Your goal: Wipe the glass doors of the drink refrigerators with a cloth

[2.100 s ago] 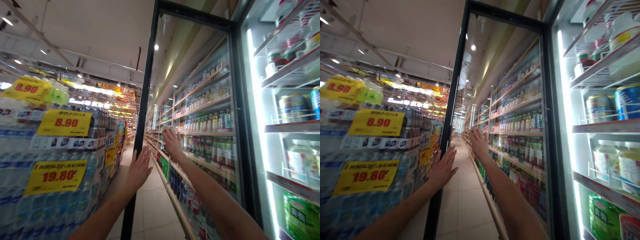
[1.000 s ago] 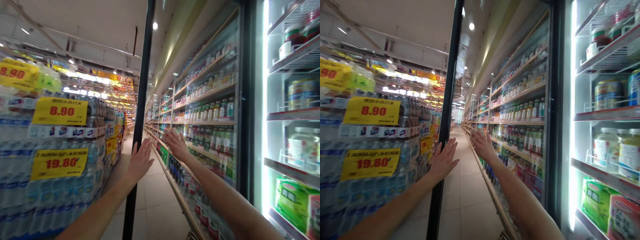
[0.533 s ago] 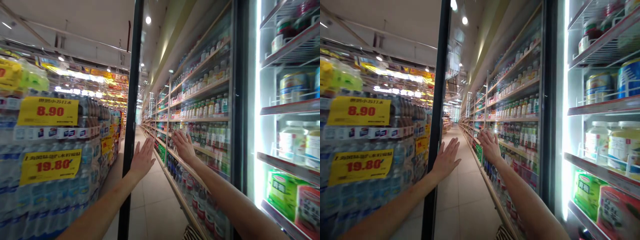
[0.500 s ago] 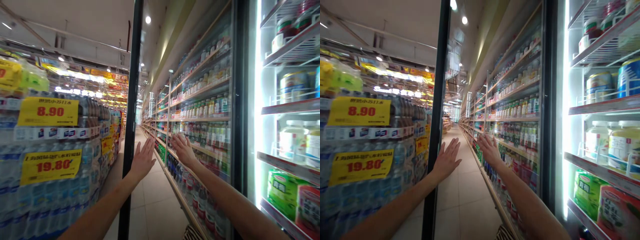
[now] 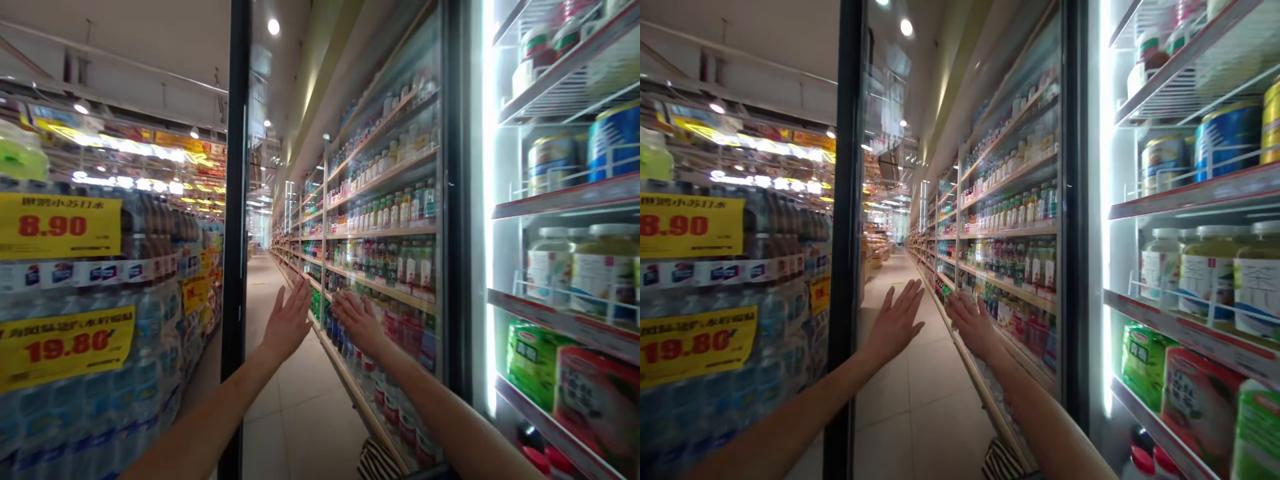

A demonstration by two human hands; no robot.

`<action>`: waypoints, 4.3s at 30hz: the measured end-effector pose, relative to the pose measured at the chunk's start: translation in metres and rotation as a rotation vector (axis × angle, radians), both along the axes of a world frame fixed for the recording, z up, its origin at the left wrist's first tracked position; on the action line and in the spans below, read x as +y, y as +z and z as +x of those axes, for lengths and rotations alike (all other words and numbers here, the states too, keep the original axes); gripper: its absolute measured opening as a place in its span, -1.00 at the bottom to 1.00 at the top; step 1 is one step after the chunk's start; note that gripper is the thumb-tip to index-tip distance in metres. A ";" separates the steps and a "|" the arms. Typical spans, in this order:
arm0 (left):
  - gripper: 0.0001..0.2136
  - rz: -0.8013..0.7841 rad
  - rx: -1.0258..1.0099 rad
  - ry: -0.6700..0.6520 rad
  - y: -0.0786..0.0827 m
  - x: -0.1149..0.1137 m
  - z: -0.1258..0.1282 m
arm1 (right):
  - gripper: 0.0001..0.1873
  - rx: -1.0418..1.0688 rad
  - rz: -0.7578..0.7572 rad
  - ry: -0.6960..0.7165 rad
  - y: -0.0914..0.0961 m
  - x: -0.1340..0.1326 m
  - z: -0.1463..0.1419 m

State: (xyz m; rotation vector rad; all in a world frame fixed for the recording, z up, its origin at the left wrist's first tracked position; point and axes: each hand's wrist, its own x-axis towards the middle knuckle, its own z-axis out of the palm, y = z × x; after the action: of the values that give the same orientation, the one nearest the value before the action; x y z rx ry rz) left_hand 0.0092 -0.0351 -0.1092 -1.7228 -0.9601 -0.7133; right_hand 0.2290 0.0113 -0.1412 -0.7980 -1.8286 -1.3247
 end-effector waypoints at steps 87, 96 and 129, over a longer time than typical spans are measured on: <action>-0.38 -0.233 -0.237 0.004 -0.082 -0.019 -0.048 | -0.49 0.209 -0.257 -0.034 -0.084 -0.019 -0.043; -0.34 -0.243 -0.258 -0.006 -0.103 -0.012 -0.047 | -0.53 0.325 -0.207 -0.050 -0.078 -0.016 -0.048; -0.39 -0.222 -0.216 -0.020 -0.128 -0.011 -0.057 | -0.52 0.489 -0.128 -0.130 -0.092 -0.008 0.002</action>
State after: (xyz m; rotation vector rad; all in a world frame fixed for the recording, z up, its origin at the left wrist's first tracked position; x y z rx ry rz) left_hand -0.0474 -0.0463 -0.2373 -1.8760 -1.2098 -0.8444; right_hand 0.2314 0.0033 -0.2329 -1.2070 -1.4973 -0.9823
